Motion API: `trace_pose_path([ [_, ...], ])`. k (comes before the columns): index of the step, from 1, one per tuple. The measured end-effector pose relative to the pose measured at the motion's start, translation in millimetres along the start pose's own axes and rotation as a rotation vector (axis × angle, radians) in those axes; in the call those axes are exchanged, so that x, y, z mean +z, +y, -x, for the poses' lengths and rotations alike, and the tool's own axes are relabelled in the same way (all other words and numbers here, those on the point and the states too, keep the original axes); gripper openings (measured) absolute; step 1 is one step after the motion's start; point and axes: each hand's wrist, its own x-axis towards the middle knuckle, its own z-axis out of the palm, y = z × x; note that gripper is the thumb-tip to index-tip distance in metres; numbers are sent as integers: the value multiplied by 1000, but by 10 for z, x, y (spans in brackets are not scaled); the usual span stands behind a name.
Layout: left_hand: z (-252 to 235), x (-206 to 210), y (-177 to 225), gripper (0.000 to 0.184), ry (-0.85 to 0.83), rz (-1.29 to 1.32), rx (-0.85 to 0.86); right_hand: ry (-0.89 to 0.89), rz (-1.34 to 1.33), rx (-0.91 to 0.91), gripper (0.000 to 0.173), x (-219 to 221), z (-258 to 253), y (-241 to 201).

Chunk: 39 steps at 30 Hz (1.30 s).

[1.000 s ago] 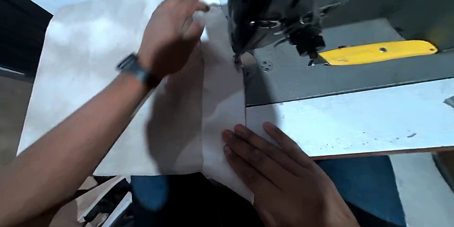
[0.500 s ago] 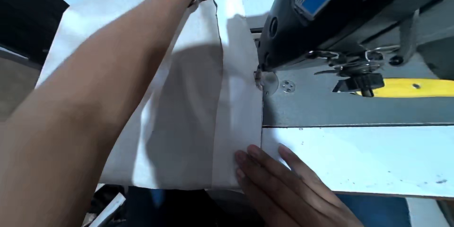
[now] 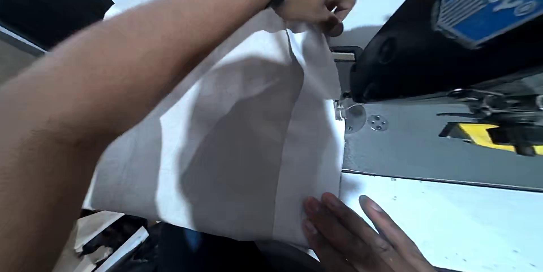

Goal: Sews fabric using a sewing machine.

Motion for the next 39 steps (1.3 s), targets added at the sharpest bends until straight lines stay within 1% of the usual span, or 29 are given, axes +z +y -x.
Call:
trace_pose_path([
  [1, -11, -24, -28, 37, -14, -7, 3, 0, -10, 2, 40, -2, 3, -3],
  [3, -2, -67, -24, 43, 20, 13, -93, 18, -33, 9, 39, 7, 4, -3],
  [5, -6, -66, 30, 43, 127, 87, -246, 36, -41, 14, 40, 28, 14, -6],
  [7, 4, -36, 134, 38, 250, 167, -402, 46, -33, 19, 40, 40, 19, -8],
  [9, -37, 78, 102, 37, 316, 237, -475, 38, -24, 28, 40, 45, 25, -15],
  [10, -102, 196, -26, 40, 354, 246, -451, 38, -19, 33, 40, 50, 26, -20],
  [11, -225, 353, -255, 47, 418, 215, -407, 39, -12, 37, 40, 58, 25, -23],
  [12, -328, 446, -436, 50, 425, 200, -383, 35, -2, 41, 40, 63, 23, -23],
  [14, -438, 485, -595, 50, 350, 187, -394, 24, 11, 47, 41, 70, 30, -28],
  [17, -455, 490, -609, 49, 296, 172, -428, 44, 8, 48, 39, 81, 25, -27],
  [22, -465, 503, -600, 50, 324, 152, -429, 41, 13, 46, 40, 77, 35, -28],
  [30, -468, 464, -644, 55, 305, 161, -458, 53, 37, 70, 40, 59, 2, 14],
  [39, -524, 377, -765, 59, 298, 219, -544, 70, 45, 85, 45, -63, -100, 227],
])
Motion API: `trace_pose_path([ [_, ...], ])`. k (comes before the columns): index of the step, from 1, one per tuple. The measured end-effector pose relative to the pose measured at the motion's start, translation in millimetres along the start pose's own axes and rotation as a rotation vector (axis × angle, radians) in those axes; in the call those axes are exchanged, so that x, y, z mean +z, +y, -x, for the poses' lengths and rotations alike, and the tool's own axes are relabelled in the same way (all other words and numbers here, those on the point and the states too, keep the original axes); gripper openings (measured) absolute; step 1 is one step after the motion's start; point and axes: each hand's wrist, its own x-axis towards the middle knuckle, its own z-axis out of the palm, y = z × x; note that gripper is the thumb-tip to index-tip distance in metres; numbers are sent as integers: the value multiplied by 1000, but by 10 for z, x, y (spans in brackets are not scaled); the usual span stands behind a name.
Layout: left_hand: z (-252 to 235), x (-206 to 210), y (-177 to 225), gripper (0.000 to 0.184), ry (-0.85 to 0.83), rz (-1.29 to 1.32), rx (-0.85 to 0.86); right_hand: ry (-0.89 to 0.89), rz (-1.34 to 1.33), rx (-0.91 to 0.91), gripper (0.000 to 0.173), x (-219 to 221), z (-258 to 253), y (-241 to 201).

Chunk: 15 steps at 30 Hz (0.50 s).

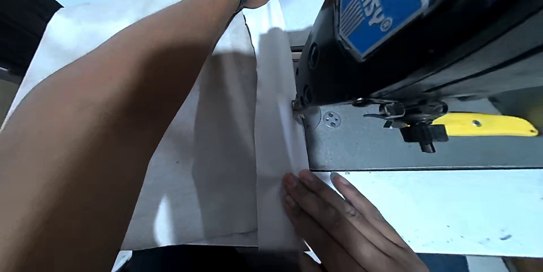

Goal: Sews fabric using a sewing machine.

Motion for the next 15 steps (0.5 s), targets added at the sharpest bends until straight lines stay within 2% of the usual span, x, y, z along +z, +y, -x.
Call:
trace_pose_path([
  [12, -61, -184, -51, 64, -14, 13, 49, -4, 37, 20, 72, 10, -123, 48],
  [15, -34, -219, -12, 64, 7, -74, 113, 27, 51, 1, 78, 45, -91, 37],
])
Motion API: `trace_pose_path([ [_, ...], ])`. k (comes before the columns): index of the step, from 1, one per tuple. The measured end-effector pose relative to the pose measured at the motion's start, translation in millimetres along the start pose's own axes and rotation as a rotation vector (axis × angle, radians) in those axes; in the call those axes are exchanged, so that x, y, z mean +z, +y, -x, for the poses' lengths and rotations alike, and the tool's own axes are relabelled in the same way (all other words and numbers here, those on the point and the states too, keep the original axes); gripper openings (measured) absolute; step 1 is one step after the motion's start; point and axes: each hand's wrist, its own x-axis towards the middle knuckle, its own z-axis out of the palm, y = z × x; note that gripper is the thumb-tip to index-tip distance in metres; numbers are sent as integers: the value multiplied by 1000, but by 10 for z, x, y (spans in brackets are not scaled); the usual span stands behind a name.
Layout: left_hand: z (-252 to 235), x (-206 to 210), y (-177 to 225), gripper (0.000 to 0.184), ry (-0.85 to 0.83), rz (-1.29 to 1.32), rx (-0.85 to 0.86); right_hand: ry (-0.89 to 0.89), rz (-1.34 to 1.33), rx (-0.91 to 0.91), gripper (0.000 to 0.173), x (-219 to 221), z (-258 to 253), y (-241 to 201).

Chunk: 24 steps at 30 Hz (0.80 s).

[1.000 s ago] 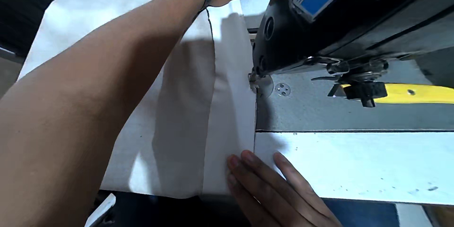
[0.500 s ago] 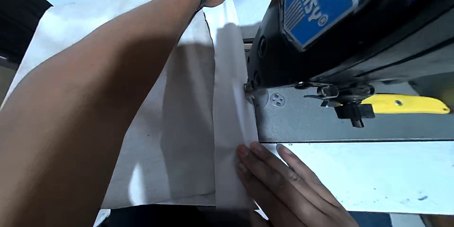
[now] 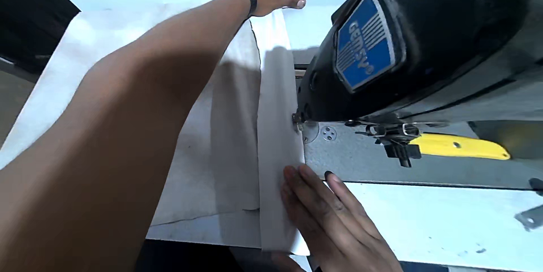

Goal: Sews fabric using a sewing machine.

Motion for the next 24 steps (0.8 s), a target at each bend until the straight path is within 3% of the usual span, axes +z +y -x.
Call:
trace_pose_path([
  [3, 154, -77, 133, 55, 131, -93, -23, 79, -53, -50, 67, 25, 97, 20],
  [6, 582, -145, 482, 50, 251, -59, -238, 90, -89, -70, 60, 35, 240, 11],
  [10, 1449, -29, 1082, 77, 133, -8, -263, 32, -50, -58, 63, 40, 307, -104],
  [14, 1662, 280, 1112, 98, -64, -81, -290, 57, -53, -80, 55, 92, 230, -257],
  [19, 1696, 207, 1204, 94, -70, -101, -263, 266, -104, -93, 30, 265, 245, -200],
  [24, 1767, 148, 1336, 88, -98, -92, -270, 385, -162, -123, 22, 315, 235, -122],
])
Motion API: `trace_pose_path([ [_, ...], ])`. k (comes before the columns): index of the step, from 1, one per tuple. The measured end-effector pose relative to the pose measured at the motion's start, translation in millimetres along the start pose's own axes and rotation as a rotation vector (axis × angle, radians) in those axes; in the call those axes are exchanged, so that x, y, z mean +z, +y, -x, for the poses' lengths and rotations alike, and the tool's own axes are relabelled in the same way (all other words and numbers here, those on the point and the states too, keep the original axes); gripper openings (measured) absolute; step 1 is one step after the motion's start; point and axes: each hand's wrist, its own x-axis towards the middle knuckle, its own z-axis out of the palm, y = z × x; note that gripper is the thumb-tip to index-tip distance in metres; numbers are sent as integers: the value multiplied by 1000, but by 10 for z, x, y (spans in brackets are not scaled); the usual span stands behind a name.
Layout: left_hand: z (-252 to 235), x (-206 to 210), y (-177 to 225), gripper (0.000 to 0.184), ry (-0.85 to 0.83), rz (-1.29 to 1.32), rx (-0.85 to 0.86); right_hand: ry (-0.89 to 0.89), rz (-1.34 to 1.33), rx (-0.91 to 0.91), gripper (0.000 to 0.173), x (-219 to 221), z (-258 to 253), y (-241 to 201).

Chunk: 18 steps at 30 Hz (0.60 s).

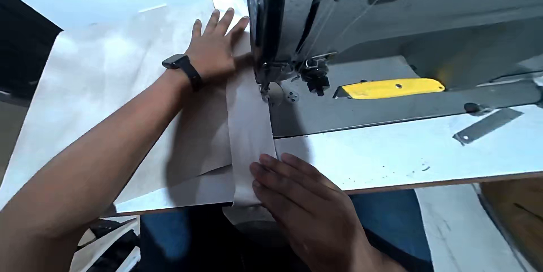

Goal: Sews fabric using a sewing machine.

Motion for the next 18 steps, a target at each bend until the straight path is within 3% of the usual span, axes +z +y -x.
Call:
trace_pose_path([
  [18, -59, 106, -7, 90, 30, -69, -5, 115, -25, 83, 20, 132, -273, -365],
])
